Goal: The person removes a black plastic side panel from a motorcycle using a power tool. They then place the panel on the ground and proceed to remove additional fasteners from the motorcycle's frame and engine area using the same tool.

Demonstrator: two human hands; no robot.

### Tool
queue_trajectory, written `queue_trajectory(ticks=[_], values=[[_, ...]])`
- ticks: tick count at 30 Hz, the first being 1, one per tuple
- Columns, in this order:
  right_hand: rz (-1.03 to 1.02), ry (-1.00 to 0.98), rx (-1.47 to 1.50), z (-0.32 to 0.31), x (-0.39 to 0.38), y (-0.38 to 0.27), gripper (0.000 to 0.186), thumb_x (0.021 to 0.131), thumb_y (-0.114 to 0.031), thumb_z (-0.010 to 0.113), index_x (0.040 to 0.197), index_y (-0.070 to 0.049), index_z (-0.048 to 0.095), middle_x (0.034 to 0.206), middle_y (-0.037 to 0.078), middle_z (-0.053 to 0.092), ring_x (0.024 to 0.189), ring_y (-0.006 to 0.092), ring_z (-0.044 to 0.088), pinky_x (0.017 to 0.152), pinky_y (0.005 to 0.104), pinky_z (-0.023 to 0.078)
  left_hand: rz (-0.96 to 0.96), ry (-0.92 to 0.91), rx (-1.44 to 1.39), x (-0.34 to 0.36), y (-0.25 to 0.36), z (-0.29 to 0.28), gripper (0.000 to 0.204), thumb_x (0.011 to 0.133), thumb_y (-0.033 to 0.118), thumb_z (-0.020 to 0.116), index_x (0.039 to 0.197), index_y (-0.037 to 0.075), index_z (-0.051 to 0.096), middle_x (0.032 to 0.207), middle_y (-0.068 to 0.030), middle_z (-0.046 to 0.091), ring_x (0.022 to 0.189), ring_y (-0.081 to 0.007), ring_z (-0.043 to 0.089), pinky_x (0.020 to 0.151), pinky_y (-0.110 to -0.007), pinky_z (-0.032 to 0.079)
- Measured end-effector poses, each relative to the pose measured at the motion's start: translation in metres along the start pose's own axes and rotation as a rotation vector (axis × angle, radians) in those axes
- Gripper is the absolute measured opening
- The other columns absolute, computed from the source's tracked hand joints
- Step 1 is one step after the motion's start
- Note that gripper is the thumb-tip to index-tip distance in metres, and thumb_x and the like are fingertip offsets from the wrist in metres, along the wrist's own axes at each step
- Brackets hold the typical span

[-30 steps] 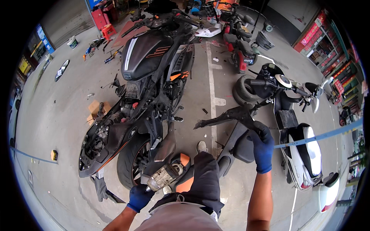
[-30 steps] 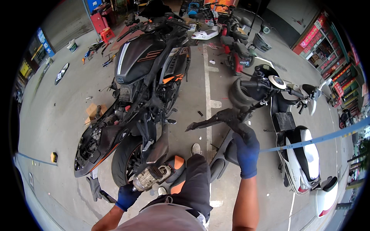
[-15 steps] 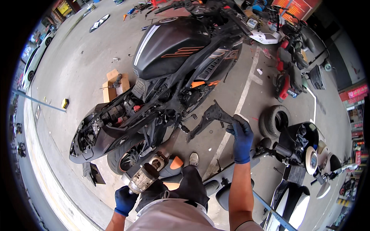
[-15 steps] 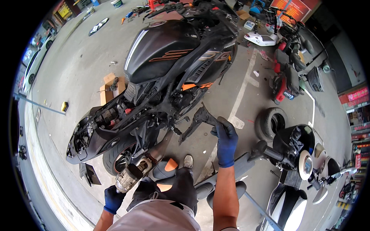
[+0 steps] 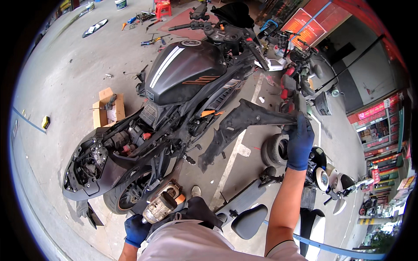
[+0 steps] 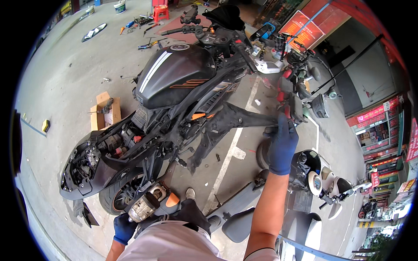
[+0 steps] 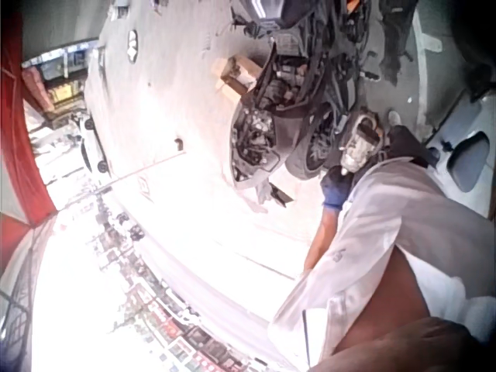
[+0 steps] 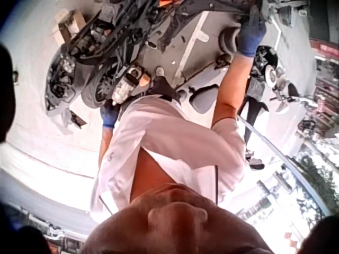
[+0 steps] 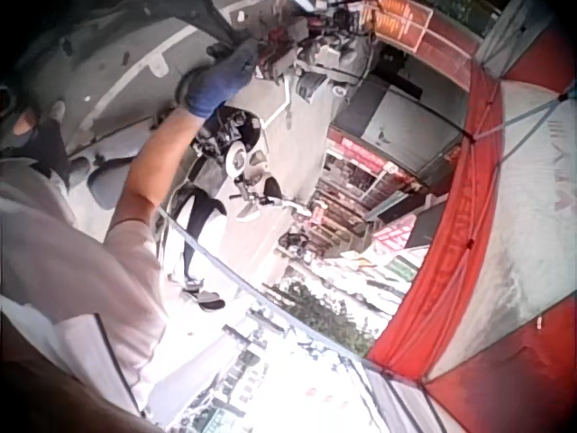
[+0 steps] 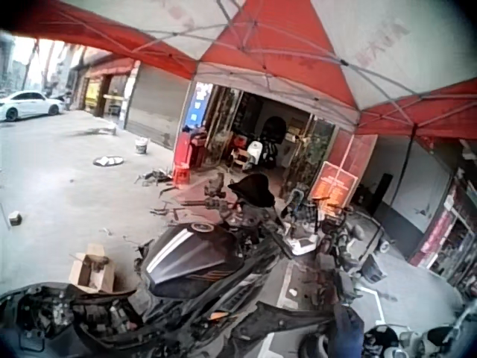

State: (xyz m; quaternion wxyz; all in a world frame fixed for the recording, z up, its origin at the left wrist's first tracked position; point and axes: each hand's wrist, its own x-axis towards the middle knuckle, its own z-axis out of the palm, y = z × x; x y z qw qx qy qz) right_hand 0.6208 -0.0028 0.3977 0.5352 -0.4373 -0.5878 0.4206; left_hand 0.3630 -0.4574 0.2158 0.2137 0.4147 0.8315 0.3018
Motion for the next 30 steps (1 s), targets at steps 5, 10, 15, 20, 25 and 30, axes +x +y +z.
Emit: queue_trajectory(ticks=[5,10,15,20,25,30], values=[[-0.239,-0.116,-0.484,-0.024,-0.030,-0.013,0.028,0.083,0.010,0.050,0.109,0.004,0.060,0.089,0.010,0.062,0.069,0.0149,0.067,0.063,0.0265,0.056,0.060,-0.084,-0.063,0.010,-0.043,-0.030,0.019,0.068,0.022,0.073,0.074,0.006,0.067,0.067,-0.0169,0.063,0.062,-0.0362,0.062,0.055,-0.042,0.047],[-0.021,-0.067,-0.432,0.013,-0.077,-0.027,0.024,0.086,0.005,0.049,0.107,0.004,0.062,0.092,0.012,0.063,0.074,0.0179,0.067,0.065,0.0273,0.056,0.036,-0.123,0.045,0.005,-0.064,-0.060,0.017,0.068,0.022,0.074,0.072,0.007,0.066,0.066,-0.0160,0.061,0.062,-0.0364,0.060,0.055,-0.042,0.046],[0.594,-0.186,0.427,0.130,-0.192,0.059,0.019,0.080,0.000,0.062,0.098,0.007,0.058,0.089,0.015,0.062,0.086,0.0237,0.066,0.072,0.0330,0.058,-0.099,-0.125,0.114,-0.013,-0.070,-0.064,0.019,0.068,0.022,0.072,0.064,0.006,0.062,0.061,-0.0152,0.058,0.059,-0.0358,0.059,0.053,-0.043,0.044],[0.918,-0.384,0.789,0.282,-0.267,0.088,0.050,0.075,0.002,0.070,0.114,-0.001,0.039,0.089,0.013,0.059,0.074,0.0225,0.064,0.068,0.0343,0.055,-0.397,-0.085,0.034,-0.056,-0.061,-0.069,0.027,0.075,0.019,0.074,0.060,0.001,0.059,0.053,-0.0127,0.057,0.048,-0.0249,0.057,0.047,-0.038,0.040],[1.057,-0.537,0.869,0.332,-0.301,0.153,0.045,0.078,0.007,0.066,0.116,-0.002,0.043,0.098,0.012,0.058,0.083,0.0236,0.065,0.072,0.0359,0.058,-0.542,0.029,-0.047,-0.089,-0.052,-0.080,0.027,0.076,0.017,0.076,0.062,-0.001,0.060,0.053,-0.0015,0.055,0.053,-0.0070,0.044,0.046,-0.032,0.035],[1.194,-0.389,0.845,0.325,-0.315,0.180,0.037,0.081,0.003,0.066,0.114,-0.009,0.054,0.093,0.009,0.063,0.073,0.0199,0.065,0.062,0.0318,0.057,-0.620,0.011,0.010,-0.106,-0.062,-0.089,0.028,0.077,0.018,0.076,0.065,-0.003,0.061,0.053,-0.0053,0.057,0.054,-0.0072,0.045,0.048,-0.033,0.039]])
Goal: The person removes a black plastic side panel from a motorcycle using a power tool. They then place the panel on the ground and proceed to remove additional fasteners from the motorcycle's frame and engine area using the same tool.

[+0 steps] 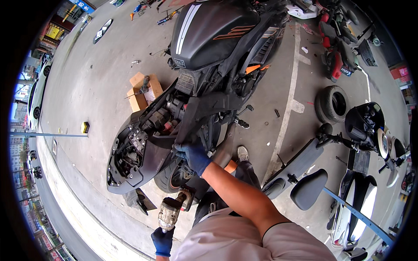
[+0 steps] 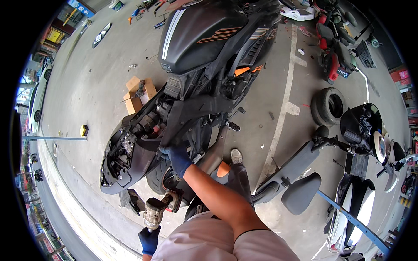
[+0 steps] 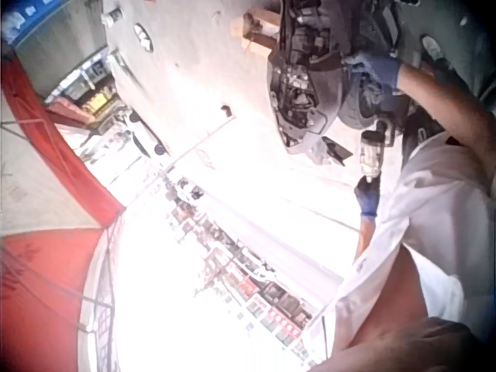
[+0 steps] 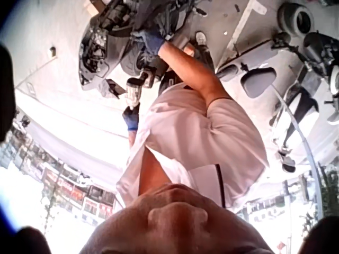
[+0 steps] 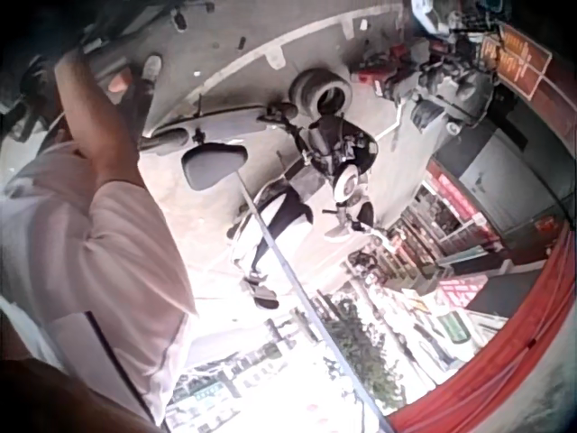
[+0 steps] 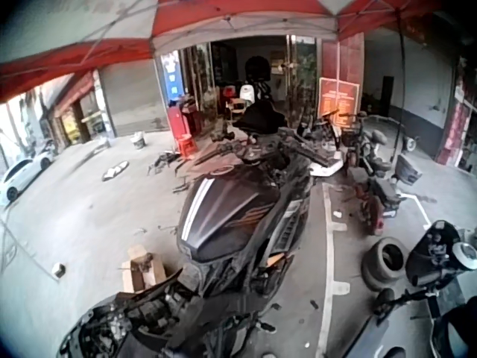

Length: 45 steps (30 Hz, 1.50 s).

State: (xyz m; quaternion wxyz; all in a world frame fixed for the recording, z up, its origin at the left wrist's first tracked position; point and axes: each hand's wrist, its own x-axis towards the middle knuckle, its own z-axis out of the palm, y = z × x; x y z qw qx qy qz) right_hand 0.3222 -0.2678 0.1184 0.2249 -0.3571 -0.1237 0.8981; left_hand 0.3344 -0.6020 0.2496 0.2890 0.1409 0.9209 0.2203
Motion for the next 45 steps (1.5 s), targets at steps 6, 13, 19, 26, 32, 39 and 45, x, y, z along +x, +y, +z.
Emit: queue_trajectory(ticks=[6,13,19,26,32,39,45], values=[[-0.017,-0.033,-0.055,-0.010,0.033,-0.022,0.018,0.084,-0.004,0.065,0.101,-0.009,0.061,0.087,0.004,0.063,0.072,0.0167,0.064,0.060,0.0298,0.056,0.016,0.017,0.010,0.003,-0.005,-0.004,0.030,0.077,0.019,0.076,0.063,-0.002,0.060,0.051,-0.0060,0.055,0.051,-0.0085,0.043,0.047,-0.033,0.038],[0.133,0.005,-0.280,-0.020,0.051,-0.042,0.012,0.085,-0.017,0.067,0.094,-0.010,0.062,0.083,0.003,0.063,0.065,0.0125,0.060,0.053,0.0294,0.054,-0.005,0.006,-0.060,0.004,-0.001,0.001,0.027,0.079,0.018,0.075,0.066,-0.002,0.062,0.052,-0.0051,0.055,0.051,-0.0081,0.042,0.047,-0.032,0.037],[0.329,0.009,-0.475,-0.037,0.072,-0.063,0.016,0.086,-0.025,0.070,0.083,-0.011,0.062,0.067,0.001,0.061,0.057,0.0136,0.059,0.053,0.0312,0.052,-0.042,-0.040,-0.049,0.003,0.000,0.006,0.022,0.080,0.017,0.075,0.073,-0.002,0.065,0.056,-0.0042,0.058,0.054,-0.0077,0.045,0.048,-0.031,0.038],[0.285,0.083,-0.513,-0.047,0.087,-0.073,0.018,0.083,-0.026,0.073,0.082,-0.013,0.061,0.065,0.000,0.058,0.055,0.0144,0.056,0.055,0.0345,0.053,-0.013,-0.059,-0.047,0.008,0.013,0.009,0.020,0.080,0.016,0.075,0.076,-0.002,0.066,0.058,-0.0084,0.060,0.054,-0.0092,0.047,0.049,-0.032,0.040],[0.266,0.110,-0.503,-0.032,0.064,-0.064,0.021,0.081,-0.023,0.076,0.083,-0.013,0.058,0.065,0.000,0.056,0.057,0.0143,0.057,0.056,0.0356,0.055,-0.027,-0.094,0.050,0.018,0.021,0.008,0.023,0.080,0.019,0.075,0.075,-0.002,0.065,0.058,-0.0093,0.060,0.053,-0.0101,0.049,0.050,-0.033,0.041],[0.110,0.179,-0.545,-0.037,0.069,-0.066,0.022,0.077,-0.015,0.077,0.093,-0.012,0.063,0.078,0.001,0.058,0.063,0.0160,0.055,0.059,0.0346,0.053,-0.022,-0.086,0.070,0.028,0.030,0.001,0.027,0.079,0.020,0.075,0.069,-0.002,0.062,0.052,-0.0081,0.056,0.047,-0.0118,0.046,0.047,-0.034,0.039],[0.121,0.238,-0.473,-0.045,0.094,-0.062,0.021,0.077,-0.008,0.074,0.095,-0.010,0.065,0.083,0.002,0.060,0.064,0.0165,0.055,0.059,0.0339,0.052,0.020,-0.060,0.031,0.037,0.034,0.001,0.031,0.077,0.018,0.077,0.062,0.000,0.058,0.051,0.0005,0.050,0.049,-0.0066,0.039,0.043,-0.031,0.032]])
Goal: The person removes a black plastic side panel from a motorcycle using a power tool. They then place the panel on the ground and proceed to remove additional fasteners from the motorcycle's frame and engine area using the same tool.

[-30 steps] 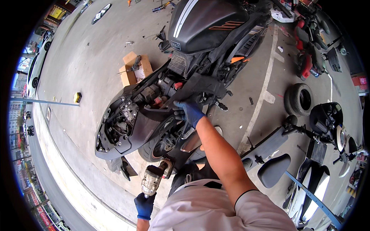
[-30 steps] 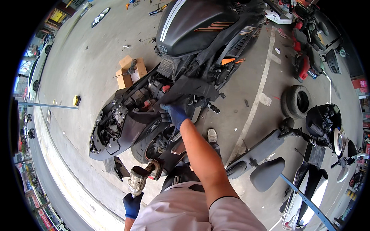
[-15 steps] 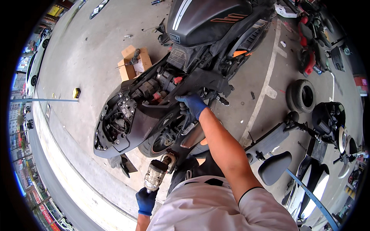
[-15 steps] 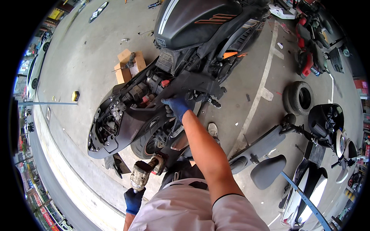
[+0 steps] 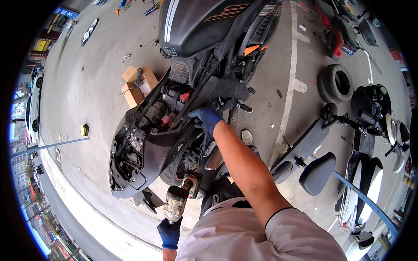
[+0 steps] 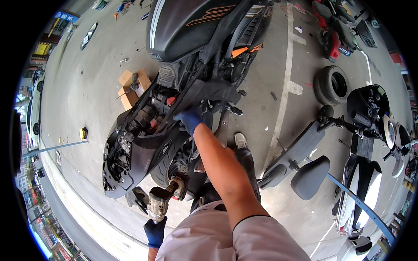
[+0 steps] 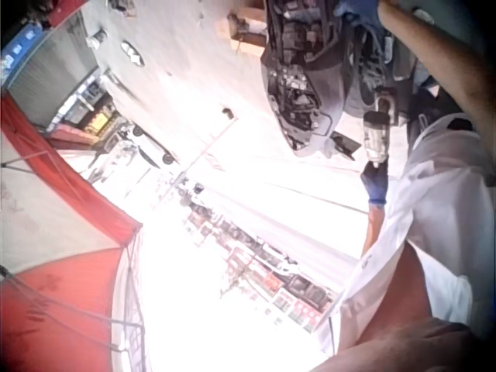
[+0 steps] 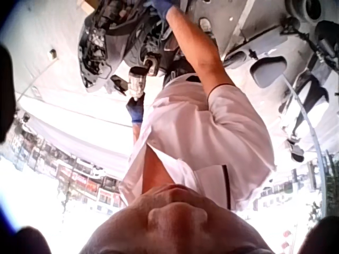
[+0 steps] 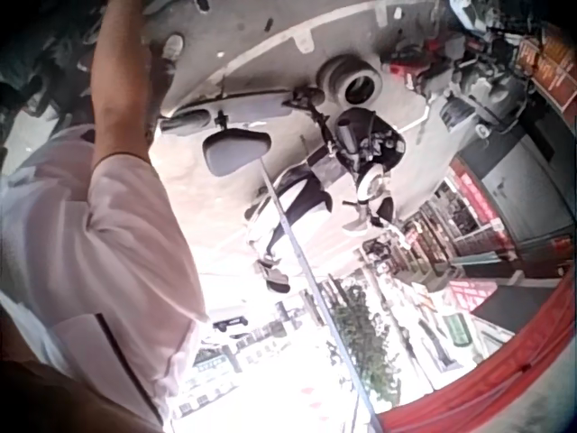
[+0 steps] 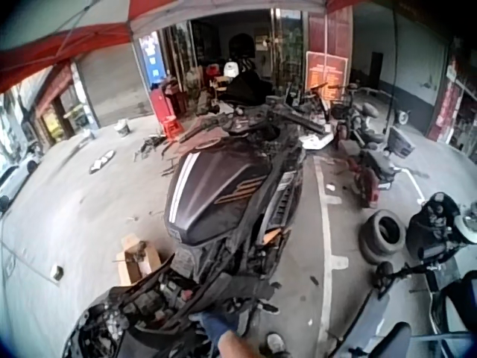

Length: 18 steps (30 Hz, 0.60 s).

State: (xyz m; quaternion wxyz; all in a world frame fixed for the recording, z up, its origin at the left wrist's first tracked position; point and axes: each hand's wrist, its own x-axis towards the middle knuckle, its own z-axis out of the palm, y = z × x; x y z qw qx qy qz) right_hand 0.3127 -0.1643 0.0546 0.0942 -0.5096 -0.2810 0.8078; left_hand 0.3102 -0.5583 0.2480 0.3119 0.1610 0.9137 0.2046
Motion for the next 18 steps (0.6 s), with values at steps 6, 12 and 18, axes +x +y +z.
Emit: queue_trajectory(ticks=[6,12,18], values=[[-0.091,0.056,-0.213,0.015,-0.011,0.007,0.021,0.079,-0.020,0.070,0.092,-0.004,0.065,0.081,0.009,0.063,0.068,0.0175,0.061,0.058,0.0354,0.052,0.027,-0.034,0.075,0.009,0.001,-0.001,0.030,0.078,0.019,0.076,0.064,-0.001,0.058,0.052,0.0025,0.048,0.054,-0.0057,0.037,0.044,-0.030,0.032],[-0.303,0.288,-0.540,0.037,0.024,0.024,0.034,0.077,-0.020,0.067,0.103,0.000,0.059,0.099,0.018,0.061,0.086,0.0311,0.061,0.070,0.0393,0.050,0.054,-0.063,0.069,0.014,0.015,0.004,0.029,0.077,0.017,0.075,0.064,-0.003,0.059,0.053,0.0006,0.052,0.056,-0.0056,0.041,0.046,-0.032,0.035],[-0.083,0.406,-0.454,0.046,-0.004,-0.018,0.043,0.084,-0.028,0.059,0.118,-0.004,0.052,0.128,0.021,0.055,0.120,0.0381,0.052,0.097,0.0436,0.045,0.104,-0.044,0.099,0.017,-0.003,0.008,0.029,0.077,0.017,0.075,0.064,-0.004,0.059,0.055,-0.0012,0.056,0.058,-0.0055,0.044,0.048,-0.032,0.038]])
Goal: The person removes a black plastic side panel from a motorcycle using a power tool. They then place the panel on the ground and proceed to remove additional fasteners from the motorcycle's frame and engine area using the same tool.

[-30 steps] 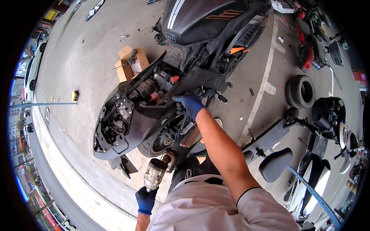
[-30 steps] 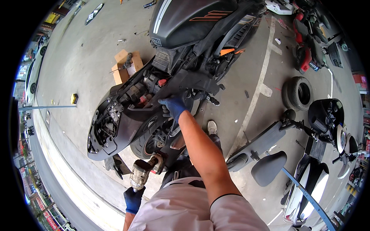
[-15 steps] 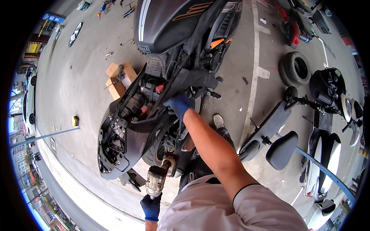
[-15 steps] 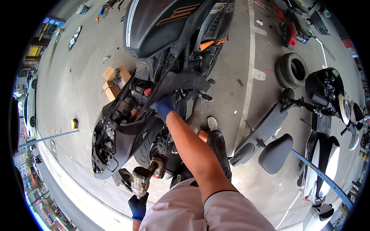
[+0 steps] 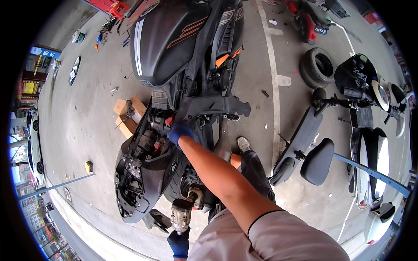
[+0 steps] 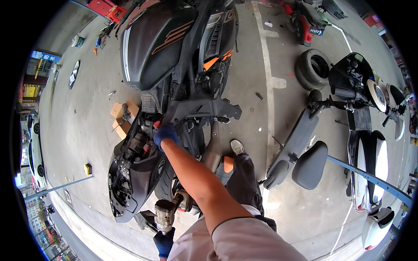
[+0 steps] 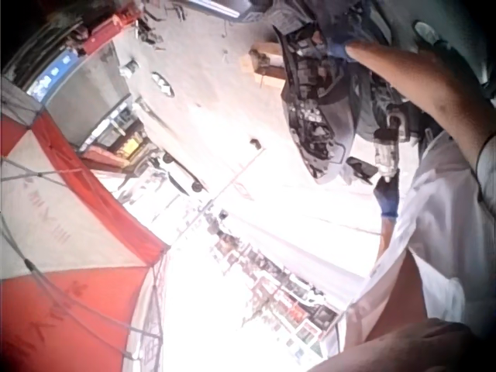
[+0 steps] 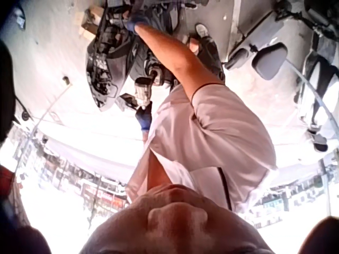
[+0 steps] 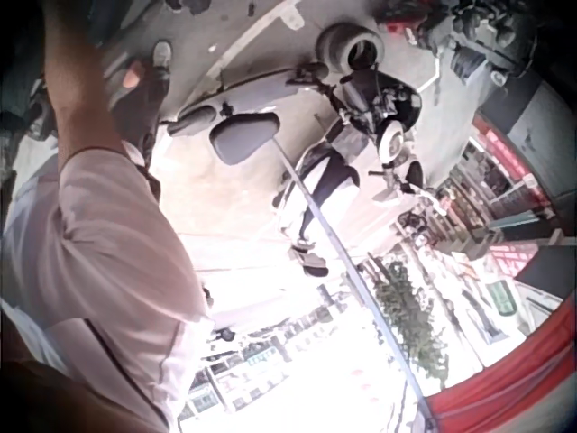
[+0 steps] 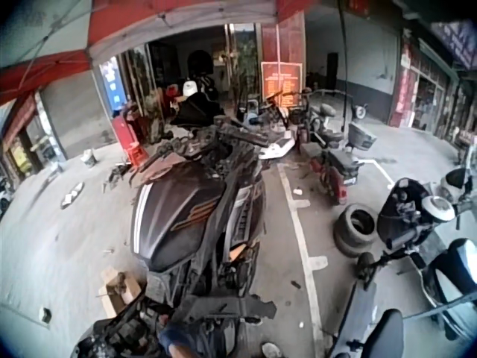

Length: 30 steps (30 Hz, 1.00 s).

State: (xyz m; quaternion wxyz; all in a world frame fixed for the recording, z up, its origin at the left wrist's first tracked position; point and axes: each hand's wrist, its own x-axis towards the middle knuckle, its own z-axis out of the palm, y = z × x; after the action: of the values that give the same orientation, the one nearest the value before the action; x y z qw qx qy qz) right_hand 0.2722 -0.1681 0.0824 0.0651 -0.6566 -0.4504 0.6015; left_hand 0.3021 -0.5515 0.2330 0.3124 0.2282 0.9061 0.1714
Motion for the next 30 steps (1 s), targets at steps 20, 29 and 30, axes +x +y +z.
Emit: queue_trajectory(ticks=[20,29,30], values=[[-0.261,0.122,0.202,-0.010,-0.096,0.036,0.071,0.080,-0.038,0.064,0.121,0.012,0.035,0.095,0.029,0.063,0.090,0.0428,0.063,0.075,0.0480,0.051,-0.080,-0.003,-0.212,-0.044,0.040,-0.025,0.024,0.084,0.019,0.074,0.085,-0.004,0.069,0.064,-0.0039,0.063,0.058,-0.0090,0.045,0.050,-0.029,0.039],[-0.304,0.136,0.055,0.008,-0.025,0.056,0.071,0.083,-0.050,0.057,0.127,0.004,0.044,0.113,0.028,0.060,0.102,0.0422,0.060,0.086,0.0486,0.049,-0.026,0.038,-0.170,-0.023,-0.030,-0.017,0.027,0.080,0.017,0.074,0.067,-0.001,0.060,0.055,0.0004,0.054,0.055,-0.0064,0.044,0.047,-0.030,0.036],[-0.321,0.166,0.081,0.012,-0.020,0.054,0.070,0.083,-0.049,0.057,0.127,0.004,0.044,0.111,0.028,0.061,0.102,0.0423,0.060,0.085,0.0487,0.049,-0.029,0.042,-0.158,-0.020,-0.052,-0.011,0.032,0.078,0.016,0.075,0.060,-0.002,0.056,0.053,0.0015,0.051,0.055,-0.0050,0.042,0.046,-0.031,0.034]])
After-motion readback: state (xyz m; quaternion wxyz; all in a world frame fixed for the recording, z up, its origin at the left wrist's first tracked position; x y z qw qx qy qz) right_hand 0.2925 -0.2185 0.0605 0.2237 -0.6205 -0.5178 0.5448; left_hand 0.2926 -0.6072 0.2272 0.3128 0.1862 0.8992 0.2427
